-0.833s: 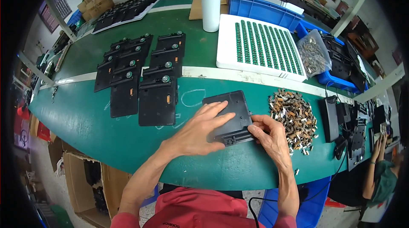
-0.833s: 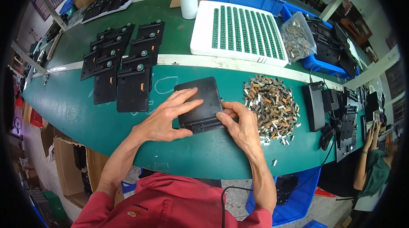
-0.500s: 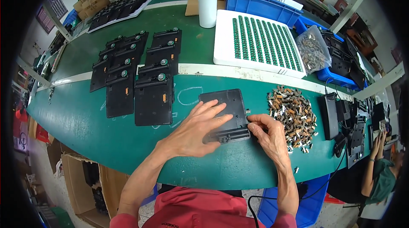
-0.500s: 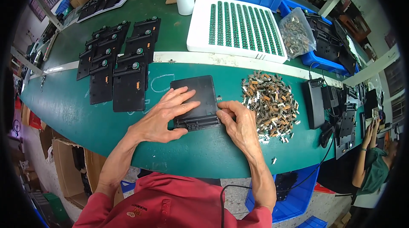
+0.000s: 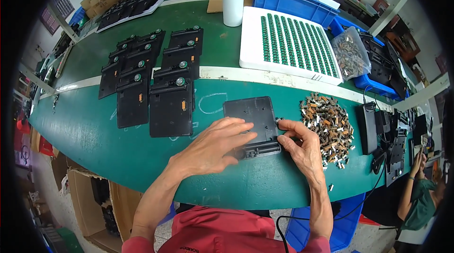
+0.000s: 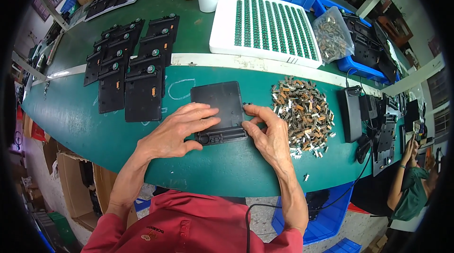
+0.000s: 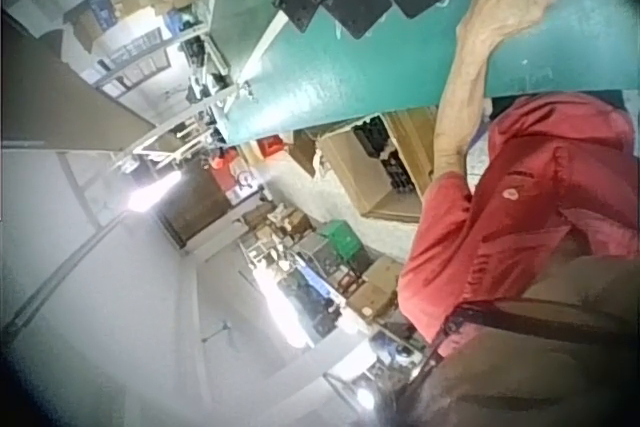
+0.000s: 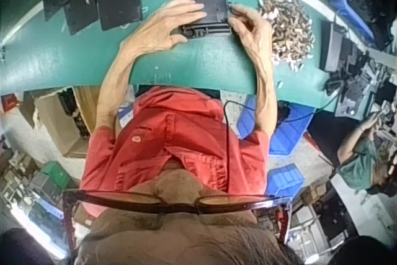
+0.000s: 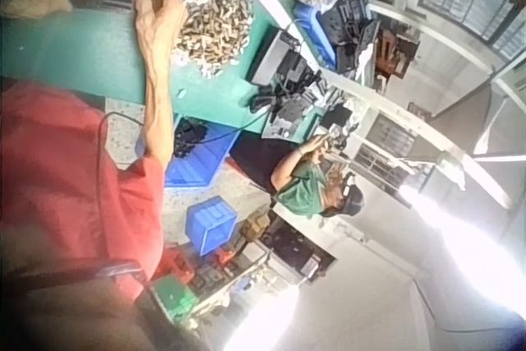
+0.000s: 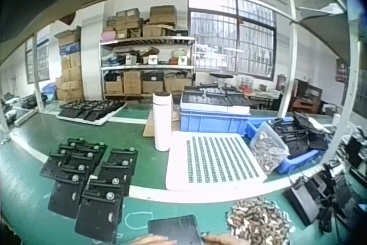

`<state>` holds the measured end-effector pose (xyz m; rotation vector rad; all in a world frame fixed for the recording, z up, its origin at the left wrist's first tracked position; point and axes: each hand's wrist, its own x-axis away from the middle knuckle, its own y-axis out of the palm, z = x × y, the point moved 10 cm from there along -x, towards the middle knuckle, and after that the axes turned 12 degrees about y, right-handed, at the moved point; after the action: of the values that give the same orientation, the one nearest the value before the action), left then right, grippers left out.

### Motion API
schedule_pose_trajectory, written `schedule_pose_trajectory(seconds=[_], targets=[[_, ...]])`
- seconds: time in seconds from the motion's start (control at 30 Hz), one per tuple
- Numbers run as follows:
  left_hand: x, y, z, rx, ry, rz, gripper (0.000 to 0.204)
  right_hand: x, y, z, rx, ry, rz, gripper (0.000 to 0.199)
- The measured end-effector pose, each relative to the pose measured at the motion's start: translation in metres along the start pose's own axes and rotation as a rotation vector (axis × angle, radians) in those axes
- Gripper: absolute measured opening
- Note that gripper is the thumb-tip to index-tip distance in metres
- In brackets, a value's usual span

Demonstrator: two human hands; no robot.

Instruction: The person assembles electronic parts into black plastic housings by hand, taking components from a component tray and inserting them into the housings.

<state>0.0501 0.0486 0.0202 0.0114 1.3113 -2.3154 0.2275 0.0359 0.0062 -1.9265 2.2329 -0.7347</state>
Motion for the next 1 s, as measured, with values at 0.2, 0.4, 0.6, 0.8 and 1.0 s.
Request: schedule_pose_trajectory(seconds=[0.2, 0.4, 0.6, 0.8, 1.0], targets=[[-0.004, -0.005, 0.011, 0.067, 0.003, 0.096, 0.078, 0.005, 0.002, -0.012, -0.016, -0.031, -0.063, 0.040], [-0.012, 0.009, 0.062, -0.130, 0.231, 0.173, 0.075, -0.002, 0.011, -0.008, -0.151, -0.108, -0.054, 0.036], [-0.011, 0.018, 0.067, -0.114, 0.367, 0.064, 0.051, -0.001, 0.012, -0.007, -0.229, -0.127, -0.018, 0.030], [-0.013, 0.018, 0.053, -0.253, 0.126, 0.105, 0.049, 0.006, -0.021, -0.010, -0.157, -0.153, 0.164, 0.024], [-0.002, -0.001, 0.034, -0.460, -0.173, 0.210, 0.045, 0.001, -0.028, -0.009, -0.175, -0.128, 0.218, 0.021]])
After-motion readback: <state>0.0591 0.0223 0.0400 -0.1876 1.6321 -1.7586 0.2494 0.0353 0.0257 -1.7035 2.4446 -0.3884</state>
